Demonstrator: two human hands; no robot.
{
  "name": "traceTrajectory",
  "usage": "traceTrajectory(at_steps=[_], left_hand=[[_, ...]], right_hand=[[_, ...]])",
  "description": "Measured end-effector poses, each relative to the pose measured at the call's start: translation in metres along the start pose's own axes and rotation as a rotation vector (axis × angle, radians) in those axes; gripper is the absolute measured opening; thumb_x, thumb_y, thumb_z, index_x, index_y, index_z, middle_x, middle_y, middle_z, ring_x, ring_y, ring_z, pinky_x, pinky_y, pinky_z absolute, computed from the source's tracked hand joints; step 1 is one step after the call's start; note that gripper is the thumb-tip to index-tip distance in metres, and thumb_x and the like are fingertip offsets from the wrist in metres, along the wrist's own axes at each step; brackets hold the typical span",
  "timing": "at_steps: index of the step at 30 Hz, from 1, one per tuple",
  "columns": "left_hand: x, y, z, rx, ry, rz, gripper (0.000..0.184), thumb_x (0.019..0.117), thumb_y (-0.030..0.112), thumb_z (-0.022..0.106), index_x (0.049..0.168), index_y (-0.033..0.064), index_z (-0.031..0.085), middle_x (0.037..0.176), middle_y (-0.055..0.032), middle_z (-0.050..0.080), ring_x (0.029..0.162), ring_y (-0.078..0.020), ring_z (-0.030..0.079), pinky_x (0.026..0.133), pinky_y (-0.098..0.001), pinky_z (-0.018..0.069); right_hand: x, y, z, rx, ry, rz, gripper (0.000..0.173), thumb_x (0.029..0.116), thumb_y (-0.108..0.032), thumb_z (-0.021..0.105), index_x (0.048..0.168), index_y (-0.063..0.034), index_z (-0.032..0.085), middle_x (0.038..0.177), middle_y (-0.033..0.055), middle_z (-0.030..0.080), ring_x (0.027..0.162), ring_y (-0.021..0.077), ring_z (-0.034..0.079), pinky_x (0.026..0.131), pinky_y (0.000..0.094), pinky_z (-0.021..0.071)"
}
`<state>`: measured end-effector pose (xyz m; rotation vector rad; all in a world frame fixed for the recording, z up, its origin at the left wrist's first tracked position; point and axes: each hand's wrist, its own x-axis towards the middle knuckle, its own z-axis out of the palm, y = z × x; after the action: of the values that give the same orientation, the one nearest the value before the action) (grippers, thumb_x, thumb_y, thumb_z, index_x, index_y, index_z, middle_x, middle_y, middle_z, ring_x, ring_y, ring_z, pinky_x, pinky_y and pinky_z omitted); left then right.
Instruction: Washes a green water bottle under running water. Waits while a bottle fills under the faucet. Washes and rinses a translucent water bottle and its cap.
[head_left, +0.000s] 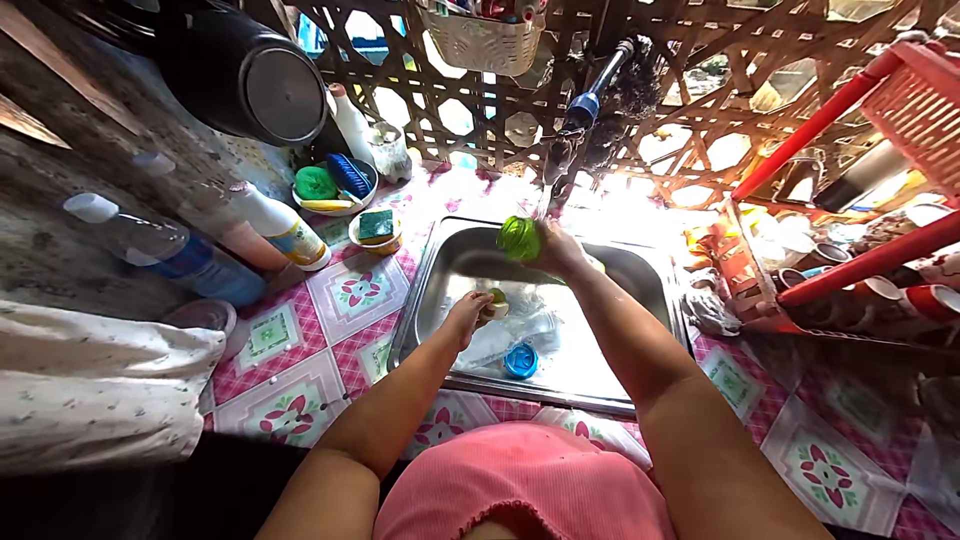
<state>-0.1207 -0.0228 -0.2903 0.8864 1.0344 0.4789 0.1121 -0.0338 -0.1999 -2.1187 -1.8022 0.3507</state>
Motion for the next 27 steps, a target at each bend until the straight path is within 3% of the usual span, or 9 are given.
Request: traceTrajectory(at_steps=[3,6,9,13,18,20,22,25,27], left_hand=[[0.001,-0.001,0.000,-0.018,-0.002,0.016,0.036,0.1060,0.020,0.054,0.137,0.0012,0.050,0.116,-0.0156,0.063,0.099,-0.0203,0.064,0.086,-0.0345,0.0547],[-0.004,-0.001,0.003,-0.001,-0.031,0.042,0.030,0.1055,0.016,0.055,0.131,-0.0010,0.052,0.114,-0.0145,0.063,0.097,-0.0175,0.063,0.086,-0.0313,0.0538],[-0.005,-0.002,0.004,0.003,-0.034,0.044,0.028,0.1053,0.014,0.055,0.128,-0.0019,0.052,0.112,-0.0140,0.063,0.095,-0.0165,0.063,0.086,-0.0304,0.0533],[-0.005,-0.004,0.005,-0.014,-0.036,0.034,0.029,0.1051,0.014,0.055,0.129,-0.0017,0.052,0.112,-0.0136,0.063,0.095,-0.0165,0.063,0.086,-0.0302,0.0530],[-0.008,-0.006,0.007,0.027,-0.055,0.058,0.028,0.1047,0.015,0.056,0.127,-0.0013,0.053,0.111,-0.0129,0.063,0.094,-0.0157,0.063,0.086,-0.0294,0.0527],[-0.008,-0.008,0.009,0.065,-0.069,0.073,0.028,0.1049,0.014,0.056,0.128,-0.0016,0.052,0.114,-0.0135,0.063,0.097,-0.0160,0.062,0.088,-0.0301,0.0523],[-0.010,-0.009,0.010,0.107,-0.081,0.095,0.029,0.1047,0.015,0.056,0.128,-0.0020,0.053,0.114,-0.0135,0.063,0.098,-0.0163,0.062,0.089,-0.0310,0.0521],[-0.011,-0.009,0.008,0.133,-0.093,0.099,0.027,0.1041,0.016,0.057,0.125,-0.0012,0.054,0.109,-0.0113,0.064,0.094,-0.0147,0.062,0.087,-0.0299,0.0520],[-0.011,-0.010,0.006,0.135,-0.097,0.091,0.028,0.1043,0.017,0.057,0.125,-0.0014,0.054,0.109,-0.0116,0.063,0.095,-0.0153,0.062,0.087,-0.0304,0.0521]], right_hand=[[-0.002,-0.002,0.006,-0.249,-0.172,0.030,0.085,0.0685,-0.033,0.090,0.143,-0.0124,0.054,0.139,0.0237,0.057,0.126,0.0479,0.054,0.097,0.0713,0.0424],[-0.010,0.002,0.013,-0.449,-0.340,0.020,0.077,0.0664,-0.011,0.088,0.139,-0.0117,0.060,0.133,0.0242,0.060,0.120,0.0496,0.056,0.101,0.0746,0.0375],[-0.020,0.006,0.017,-0.617,-0.471,0.025,0.062,0.0763,-0.005,0.080,0.135,-0.0121,0.063,0.130,0.0222,0.063,0.120,0.0466,0.058,0.106,0.0732,0.0334],[-0.023,0.012,0.022,-0.683,-0.473,0.021,0.041,0.0877,-0.001,0.068,0.129,-0.0077,0.067,0.127,0.0235,0.064,0.123,0.0464,0.057,0.110,0.0721,0.0293],[-0.021,-0.011,0.016,-0.692,-0.427,0.068,0.030,0.0935,0.004,0.059,0.122,0.0027,0.068,0.130,0.0269,0.062,0.128,0.0467,0.053,0.115,0.0682,0.0253],[-0.015,-0.006,0.017,-0.547,-0.304,0.035,0.035,0.0898,0.004,0.063,0.124,0.0023,0.067,0.130,0.0294,0.061,0.127,0.0500,0.053,0.113,0.0712,0.0262],[-0.007,-0.005,0.014,-0.394,-0.203,0.029,0.051,0.0824,0.000,0.072,0.133,-0.0052,0.065,0.132,0.0281,0.060,0.125,0.0505,0.053,0.108,0.0727,0.0317],[0.010,-0.007,0.014,-0.272,-0.222,0.072,0.084,0.0677,-0.023,0.091,0.143,-0.0143,0.055,0.139,0.0221,0.058,0.130,0.0472,0.051,0.103,0.0744,0.0357],[0.016,-0.011,0.010,-0.189,-0.268,0.129,0.096,0.0658,-0.027,0.093,0.150,-0.0155,0.048,0.143,0.0202,0.056,0.135,0.0455,0.046,0.104,0.0732,0.0348]])
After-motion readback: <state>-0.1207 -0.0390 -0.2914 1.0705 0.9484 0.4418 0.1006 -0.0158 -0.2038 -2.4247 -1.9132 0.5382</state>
